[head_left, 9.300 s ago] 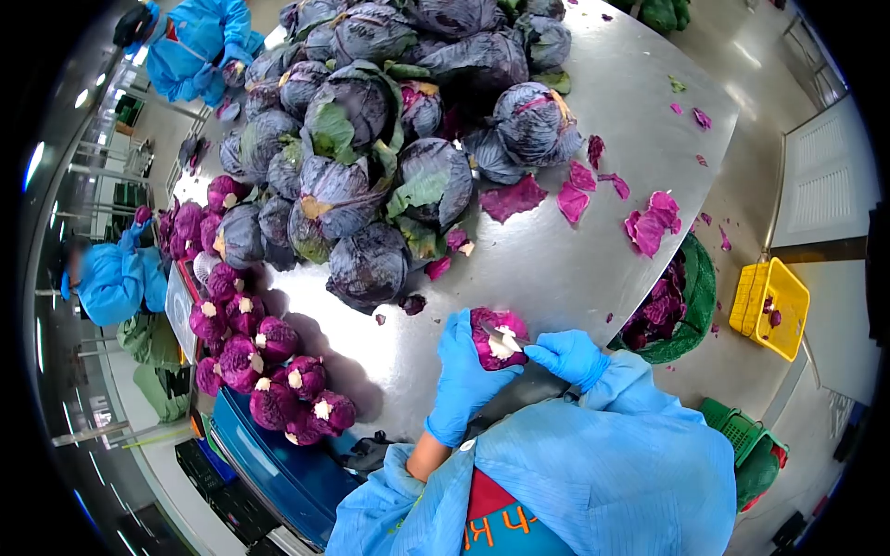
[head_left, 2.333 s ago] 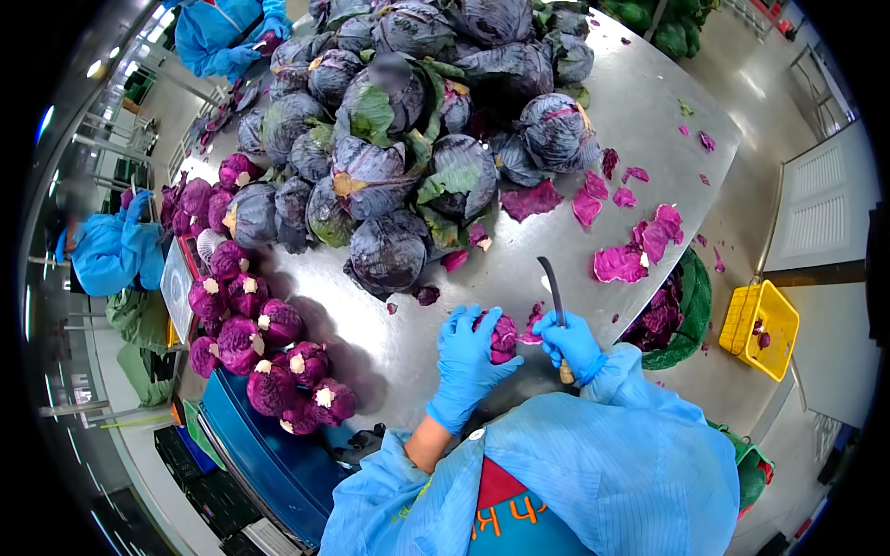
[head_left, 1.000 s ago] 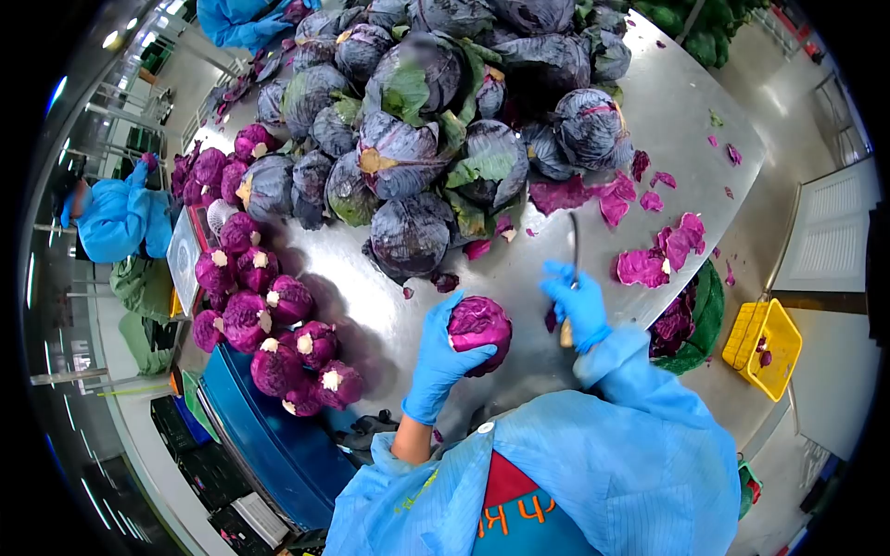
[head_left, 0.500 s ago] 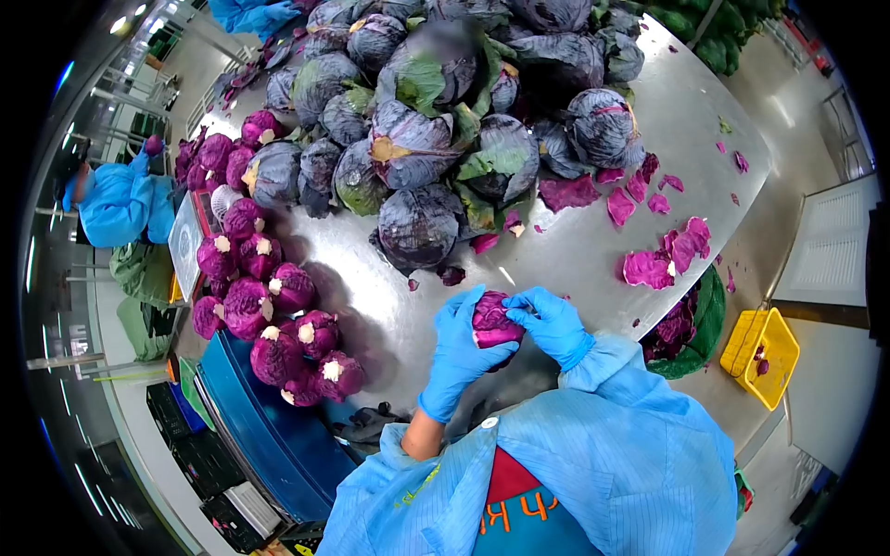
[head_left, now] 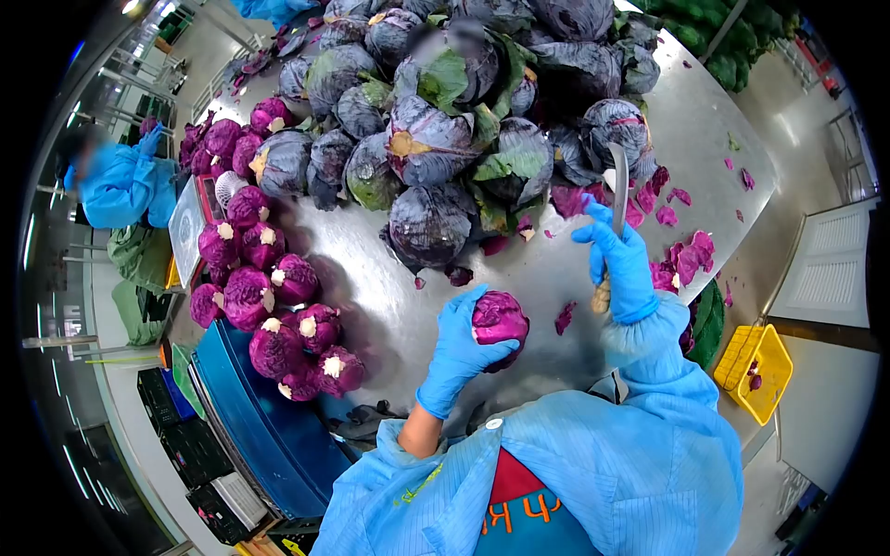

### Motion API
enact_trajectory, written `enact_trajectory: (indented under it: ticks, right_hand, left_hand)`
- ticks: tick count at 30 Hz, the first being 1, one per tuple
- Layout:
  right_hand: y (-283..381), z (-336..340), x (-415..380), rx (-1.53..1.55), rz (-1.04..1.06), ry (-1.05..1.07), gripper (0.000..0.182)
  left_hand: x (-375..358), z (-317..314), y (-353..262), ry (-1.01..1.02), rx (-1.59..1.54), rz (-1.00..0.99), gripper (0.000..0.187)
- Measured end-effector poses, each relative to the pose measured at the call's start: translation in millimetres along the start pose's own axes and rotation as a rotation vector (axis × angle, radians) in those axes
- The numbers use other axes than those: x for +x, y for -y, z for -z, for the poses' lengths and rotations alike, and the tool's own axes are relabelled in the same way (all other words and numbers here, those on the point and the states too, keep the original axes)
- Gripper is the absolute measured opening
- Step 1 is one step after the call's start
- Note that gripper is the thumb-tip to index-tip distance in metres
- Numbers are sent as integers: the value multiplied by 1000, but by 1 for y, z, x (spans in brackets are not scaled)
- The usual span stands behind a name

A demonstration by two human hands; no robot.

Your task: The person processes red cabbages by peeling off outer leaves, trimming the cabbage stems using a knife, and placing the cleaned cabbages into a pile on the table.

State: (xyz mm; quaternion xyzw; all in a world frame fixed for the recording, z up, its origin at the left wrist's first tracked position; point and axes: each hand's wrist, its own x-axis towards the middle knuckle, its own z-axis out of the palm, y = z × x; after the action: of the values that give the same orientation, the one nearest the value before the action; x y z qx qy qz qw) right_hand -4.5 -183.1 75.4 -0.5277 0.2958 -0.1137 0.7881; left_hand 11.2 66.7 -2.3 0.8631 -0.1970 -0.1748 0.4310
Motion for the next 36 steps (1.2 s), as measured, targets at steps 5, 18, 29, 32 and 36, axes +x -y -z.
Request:
enact_trajectory:
  ticks: [5,18,29,32,36]
  right_hand:
    - [-70,17,-15,-237,-225,76,28]
    - [-106,22,-61,-837,164,281,30]
    - [-101,26,-70,-854,287,244,32]
    - [-107,37,-63,-976,427,335,35]
    - [-113,51,-55,-1105,614,427,43]
  left_hand:
    - [-2,-6,-2,-38,102,-33,97]
    - [-15,-39,-40,-1,370,-16,99]
    - [-12,-43,-53,27,446,3,94]
    - [-9,-45,-49,67,432,50,98]
    - [-8,-42,-48,68,390,24,94]
